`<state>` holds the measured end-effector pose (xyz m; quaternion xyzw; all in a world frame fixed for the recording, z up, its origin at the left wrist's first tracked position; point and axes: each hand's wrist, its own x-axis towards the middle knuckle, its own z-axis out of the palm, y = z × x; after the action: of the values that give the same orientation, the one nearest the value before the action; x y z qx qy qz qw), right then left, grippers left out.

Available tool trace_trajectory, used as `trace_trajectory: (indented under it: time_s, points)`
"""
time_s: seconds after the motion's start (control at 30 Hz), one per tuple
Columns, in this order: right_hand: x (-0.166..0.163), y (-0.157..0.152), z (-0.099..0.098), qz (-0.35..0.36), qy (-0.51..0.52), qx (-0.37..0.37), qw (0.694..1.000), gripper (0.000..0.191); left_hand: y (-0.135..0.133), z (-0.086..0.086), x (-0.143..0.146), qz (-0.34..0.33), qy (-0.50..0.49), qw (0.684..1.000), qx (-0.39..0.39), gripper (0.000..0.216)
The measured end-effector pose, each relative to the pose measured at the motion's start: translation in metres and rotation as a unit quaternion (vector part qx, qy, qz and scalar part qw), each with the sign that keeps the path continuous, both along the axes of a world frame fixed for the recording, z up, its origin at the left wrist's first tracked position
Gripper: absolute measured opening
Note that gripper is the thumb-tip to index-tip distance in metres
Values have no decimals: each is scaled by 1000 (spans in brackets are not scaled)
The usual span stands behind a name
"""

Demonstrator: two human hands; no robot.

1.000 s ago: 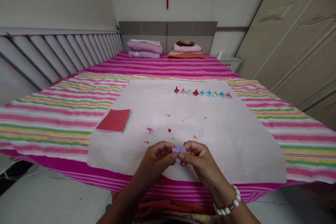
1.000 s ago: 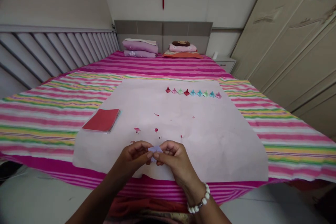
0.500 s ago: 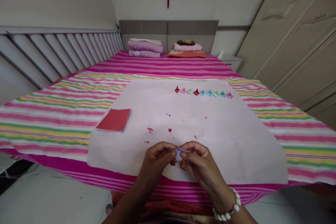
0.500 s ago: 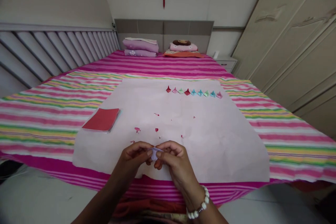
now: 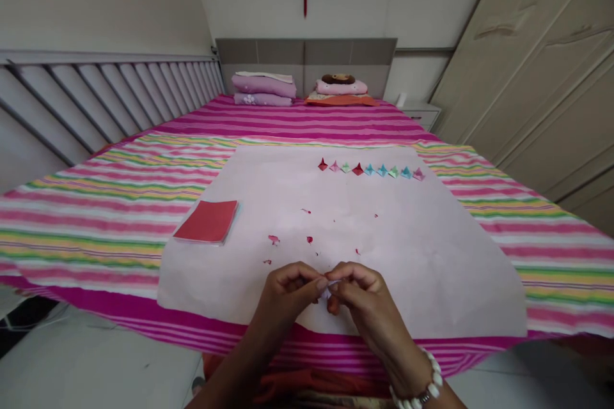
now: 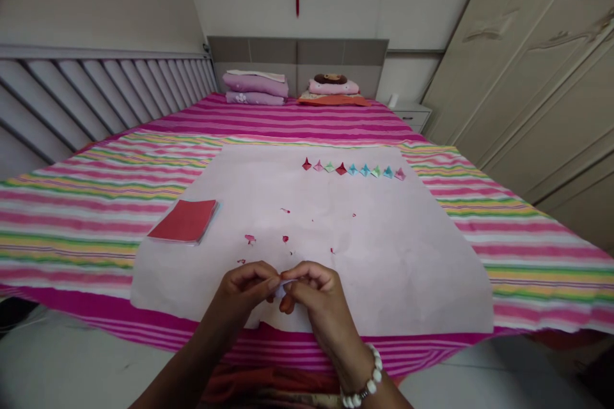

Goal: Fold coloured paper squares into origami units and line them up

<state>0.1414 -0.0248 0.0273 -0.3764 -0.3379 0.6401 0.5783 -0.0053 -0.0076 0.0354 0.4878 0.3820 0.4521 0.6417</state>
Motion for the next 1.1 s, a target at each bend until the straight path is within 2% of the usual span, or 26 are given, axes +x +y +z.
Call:
trace_trajectory:
  time_s: [0.27, 0.37, 0.47, 0.63, 0.8, 1.1]
  points:
    - [4, -4, -2, 27, -11, 41, 999, 12, -1, 6, 0, 18, 4, 998, -54, 16]
    - [5, -5, -1, 29, -11, 50, 998, 20, -1, 5, -1, 26, 1, 998, -58, 24]
    - [5, -5, -2, 22, -41, 37, 998, 28, -2, 5, -1, 33, 11, 998, -52, 23]
    - [7, -4, -3, 18, -95, 27, 995, 21, -4, 4, -1, 30, 23, 999, -37, 20]
    - [8, -3, 0, 18, -118, 35, 992, 18, -4, 5, -2, 12, 20, 998, -60, 18]
    - [8, -3, -2, 10, -111, 32, 993, 20, -5, 4, -5, -9, 69, 996, -56, 19]
